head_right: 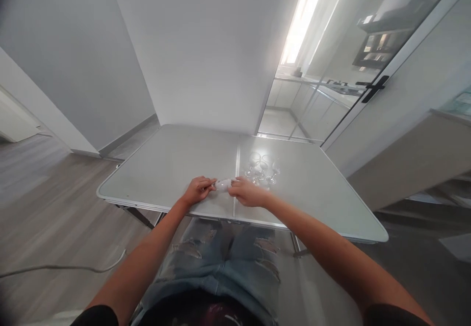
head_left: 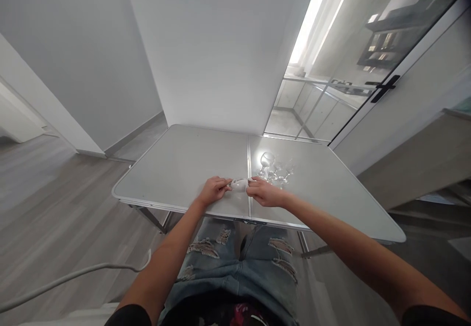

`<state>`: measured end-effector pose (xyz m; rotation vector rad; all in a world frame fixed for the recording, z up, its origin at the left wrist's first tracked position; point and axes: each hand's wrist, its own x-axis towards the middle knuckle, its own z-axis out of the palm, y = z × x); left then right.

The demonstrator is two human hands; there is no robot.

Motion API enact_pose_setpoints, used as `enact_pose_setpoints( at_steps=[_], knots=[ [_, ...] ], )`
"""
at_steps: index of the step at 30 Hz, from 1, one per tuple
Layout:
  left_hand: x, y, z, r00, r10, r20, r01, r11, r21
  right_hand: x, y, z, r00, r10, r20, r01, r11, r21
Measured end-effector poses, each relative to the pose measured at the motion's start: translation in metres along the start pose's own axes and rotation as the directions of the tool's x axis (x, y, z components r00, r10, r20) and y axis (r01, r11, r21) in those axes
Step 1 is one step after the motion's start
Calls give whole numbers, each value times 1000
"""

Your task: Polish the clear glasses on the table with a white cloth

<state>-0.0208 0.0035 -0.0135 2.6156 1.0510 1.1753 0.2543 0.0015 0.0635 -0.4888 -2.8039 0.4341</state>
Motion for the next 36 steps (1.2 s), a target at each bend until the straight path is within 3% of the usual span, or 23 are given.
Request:
enact_pose_setpoints(
  at_steps=[2,3,5,8,11,16,19,21,24,27,28,30,33,34,36],
  knots=[
    [1,-1,0,1000,20,-22,-20,1000,3,4,-5,5,983,169,-69,-143,948,286],
    [1,-1,1,999,32,-35,-31,999,6,6,-8,7,957,274,-91,-205,867,453],
    [1,-2,1,996,53,-65,-52,998,20,11,-12,11,867,489,-95,-262,611,747],
    [1,-5,2,992,77,-96,-72,996,58,21,-18,17,713,701,-35,-185,236,954],
    [1,-7,3,991,68,-114,-55,993,108,30,-22,21,596,803,1,-80,58,995],
    [0,-8,2,991,49,-122,-32,990,137,37,-21,23,466,883,54,5,-63,998],
    [0,-6,1,993,54,-102,-39,989,142,38,-22,25,420,903,93,-36,-85,996],
    [0,-6,0,993,58,-101,-42,988,152,39,-24,27,410,909,72,-99,-34,995],
    [0,-7,0,991,48,-124,-28,987,160,41,-31,33,399,913,-81,-154,154,976],
    [1,-8,2,989,15,-146,5,991,137,41,-37,38,437,837,-330,-225,457,860],
    [2,-8,2,989,-3,-146,22,991,131,40,-38,39,483,781,-396,-266,562,783],
    [3,-8,2,991,-39,-126,56,989,137,35,-36,38,627,626,-463,-321,750,579],
    [5,-7,1,996,-71,-52,79,985,155,25,-31,33,859,315,-403,-238,943,231],
    [5,-6,1,997,-72,-20,74,985,156,22,-29,30,916,204,-346,-169,977,131],
    [6,-5,-1,997,-63,49,54,986,155,17,-26,22,974,27,-224,-25,1000,10]
  ],
)
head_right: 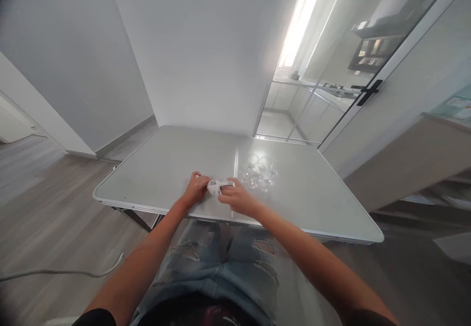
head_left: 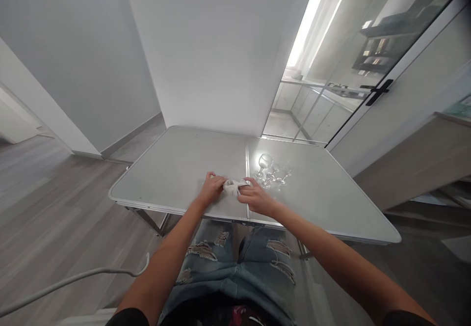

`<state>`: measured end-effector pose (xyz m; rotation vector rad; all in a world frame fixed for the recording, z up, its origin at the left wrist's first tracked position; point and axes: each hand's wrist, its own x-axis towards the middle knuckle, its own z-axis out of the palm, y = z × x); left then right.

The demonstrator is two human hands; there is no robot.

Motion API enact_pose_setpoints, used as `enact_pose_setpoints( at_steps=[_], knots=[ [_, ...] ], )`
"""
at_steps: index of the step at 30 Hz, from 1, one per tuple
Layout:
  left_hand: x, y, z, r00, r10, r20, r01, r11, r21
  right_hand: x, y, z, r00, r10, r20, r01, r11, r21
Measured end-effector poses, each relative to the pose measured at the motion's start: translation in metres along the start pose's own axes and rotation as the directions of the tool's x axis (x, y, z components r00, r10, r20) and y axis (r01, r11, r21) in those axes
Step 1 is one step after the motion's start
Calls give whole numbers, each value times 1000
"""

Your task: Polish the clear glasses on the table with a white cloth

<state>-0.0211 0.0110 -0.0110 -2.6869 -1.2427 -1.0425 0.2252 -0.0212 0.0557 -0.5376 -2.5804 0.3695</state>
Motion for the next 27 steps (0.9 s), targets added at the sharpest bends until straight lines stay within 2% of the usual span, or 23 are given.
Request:
enact_pose_setpoints(
  at_steps=[3,7,11,14,16,17,18,20,22,23,24,25,26,27],
  knots=[
    [1,3,-1,997,23,75,-24,1000,13,-2,8,-15,989,-115,92,116,993,-3],
    [3,6,0,994,22,104,-23,1000,11,-4,24,-29,987,-120,105,132,984,-119],
    [3,4,3,992,53,116,-49,998,-31,-8,36,-28,987,-108,116,129,973,-191],
    [1,0,6,997,57,48,-56,998,-16,-8,35,-19,997,3,71,3,996,-85],
    [-1,-2,8,998,62,5,-62,998,27,-7,29,-12,983,184,19,-185,972,144],
    [-1,-3,9,997,70,-8,-70,996,50,-5,26,-10,956,292,8,-281,911,301],
    [-2,-3,9,997,81,-16,-80,994,71,-3,22,-9,918,396,19,-358,808,467],
    [-3,-2,9,995,94,-29,-90,990,109,2,15,-10,827,553,100,-430,509,745],
    [-3,-1,8,995,98,-26,-94,986,138,7,9,-11,726,652,220,-436,188,880],
    [-3,0,7,995,101,-18,-98,984,149,10,6,-10,672,692,265,-424,67,903],
    [-2,0,7,994,105,-10,-103,982,158,12,4,-9,625,727,285,-409,-7,913],
    [-2,0,6,994,108,-8,-105,980,168,13,3,-7,595,757,269,-391,-20,920],
    [-2,0,6,994,104,-14,-100,979,177,14,2,-4,591,776,221,-383,28,923],
    [-2,0,6,995,94,-26,-87,979,186,13,2,-1,615,774,151,-384,127,915]
  ],
)
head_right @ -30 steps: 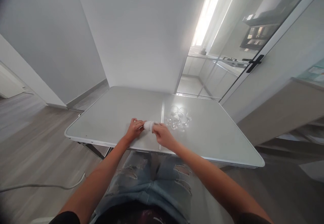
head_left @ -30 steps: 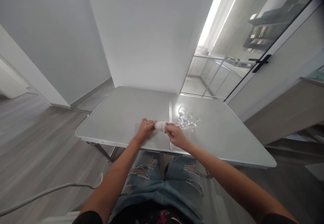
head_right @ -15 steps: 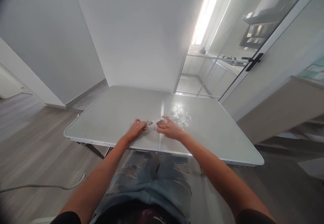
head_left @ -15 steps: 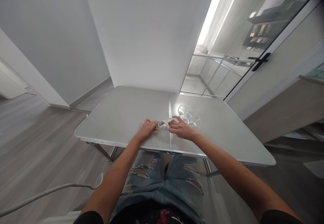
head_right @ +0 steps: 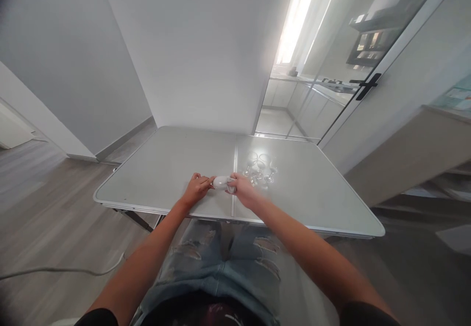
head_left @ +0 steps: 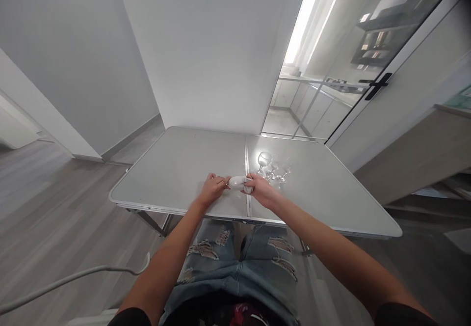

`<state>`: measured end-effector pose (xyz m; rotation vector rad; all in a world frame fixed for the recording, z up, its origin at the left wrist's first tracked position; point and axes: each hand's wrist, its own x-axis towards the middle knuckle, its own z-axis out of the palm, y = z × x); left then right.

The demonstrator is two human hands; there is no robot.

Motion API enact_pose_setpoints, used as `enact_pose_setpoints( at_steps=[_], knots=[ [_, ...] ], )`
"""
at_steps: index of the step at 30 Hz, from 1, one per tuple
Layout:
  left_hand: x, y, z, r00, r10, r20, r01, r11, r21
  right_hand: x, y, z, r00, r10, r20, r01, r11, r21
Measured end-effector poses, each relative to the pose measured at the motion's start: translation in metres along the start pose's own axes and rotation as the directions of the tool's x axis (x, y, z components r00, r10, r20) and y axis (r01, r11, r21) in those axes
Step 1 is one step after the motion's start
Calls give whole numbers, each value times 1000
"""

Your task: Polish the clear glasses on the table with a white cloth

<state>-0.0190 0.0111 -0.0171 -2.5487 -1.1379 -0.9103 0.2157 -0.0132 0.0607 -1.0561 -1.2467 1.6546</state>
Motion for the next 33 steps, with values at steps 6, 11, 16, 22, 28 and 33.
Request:
enact_pose_setpoints(
  at_steps=[6,11,16,22,28,33],
  knots=[
    [0,0,1,1000,-13,17,13,1000,-22,3,1,-26,808,-315,497,585,522,-621],
    [1,2,0,995,32,99,-22,995,-97,8,-25,-49,446,-162,880,884,-71,-461],
    [0,-2,3,996,18,83,-9,994,-106,13,-21,-44,482,-196,854,873,28,-487],
    [0,-3,3,1000,-1,6,2,995,-104,4,-4,-15,934,-202,296,302,888,-347],
    [1,4,-2,1000,-22,-6,21,994,-109,-14,-11,-4,995,-79,65,72,991,112],
    [0,2,-2,996,-73,-58,62,984,-167,-24,-10,-12,963,-236,-132,258,947,192]
  ],
)
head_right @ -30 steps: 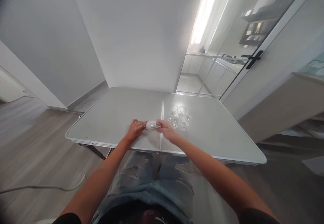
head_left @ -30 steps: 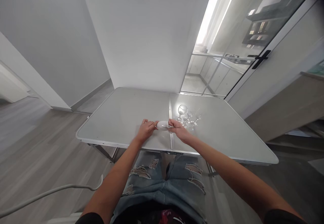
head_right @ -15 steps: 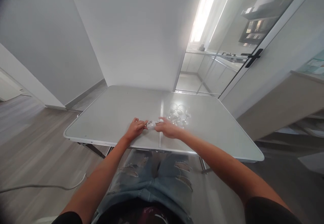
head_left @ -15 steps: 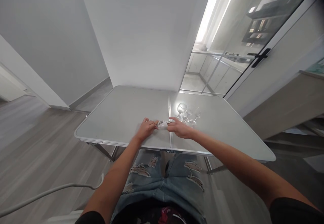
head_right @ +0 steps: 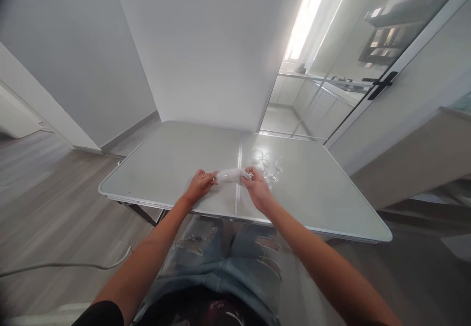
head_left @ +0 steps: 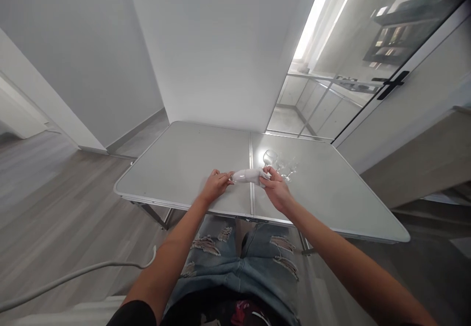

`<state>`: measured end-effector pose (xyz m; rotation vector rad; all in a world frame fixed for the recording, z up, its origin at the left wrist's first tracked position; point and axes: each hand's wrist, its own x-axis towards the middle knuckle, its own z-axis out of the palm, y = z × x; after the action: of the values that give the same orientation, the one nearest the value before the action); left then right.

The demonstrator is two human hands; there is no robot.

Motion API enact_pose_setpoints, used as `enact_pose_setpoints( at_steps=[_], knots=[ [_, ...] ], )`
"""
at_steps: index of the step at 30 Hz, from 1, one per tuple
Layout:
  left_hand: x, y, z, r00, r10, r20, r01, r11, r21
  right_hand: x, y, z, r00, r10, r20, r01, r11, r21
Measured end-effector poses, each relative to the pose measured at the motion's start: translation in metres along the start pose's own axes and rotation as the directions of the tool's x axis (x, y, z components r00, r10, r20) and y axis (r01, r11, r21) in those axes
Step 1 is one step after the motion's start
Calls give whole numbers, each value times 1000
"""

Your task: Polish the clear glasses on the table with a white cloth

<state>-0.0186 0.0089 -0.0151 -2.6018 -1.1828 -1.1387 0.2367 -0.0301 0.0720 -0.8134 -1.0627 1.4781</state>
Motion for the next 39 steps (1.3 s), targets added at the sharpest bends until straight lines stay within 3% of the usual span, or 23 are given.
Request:
enact_pose_setpoints(
  at_steps=[6,11,13,16,18,23,27,30,32,34,36,37,39],
  knots=[
    [0,-1,-5,953,-301,-43,295,950,-104,-1,-3,-5,985,-104,-136,133,964,229],
    [-2,3,-8,950,-313,25,312,935,-166,19,29,6,920,-115,-374,212,950,229],
    [-3,4,-10,944,-323,72,331,920,-211,30,43,14,934,-117,-338,202,953,228],
    [-1,6,-13,933,-334,133,357,905,-230,44,57,27,989,-31,-143,66,967,246],
    [0,7,-14,935,-316,158,348,903,-251,50,63,36,999,26,-46,-14,966,257],
    [3,9,-16,941,-249,230,322,868,-378,58,73,44,998,67,13,-68,962,265],
    [5,9,-17,932,-223,285,306,905,-296,60,69,40,1000,2,-13,0,989,150],
    [4,8,-15,941,-215,260,276,933,-229,57,54,36,986,-163,42,168,972,-167],
    [2,6,-11,941,-222,254,270,947,-176,53,42,35,930,-267,254,361,798,-482],
    [-1,3,-6,940,-231,251,260,961,-90,49,31,37,792,-249,558,604,456,-653],
    [-4,0,-1,944,-231,236,242,970,-20,43,26,40,626,-162,763,780,134,-611],
    [-5,-1,0,948,-231,220,238,971,-9,40,26,42,561,-135,817,826,24,-563],
    [-6,-3,0,955,-237,177,246,969,-28,35,29,43,476,-128,870,867,-101,-488]
  ],
)
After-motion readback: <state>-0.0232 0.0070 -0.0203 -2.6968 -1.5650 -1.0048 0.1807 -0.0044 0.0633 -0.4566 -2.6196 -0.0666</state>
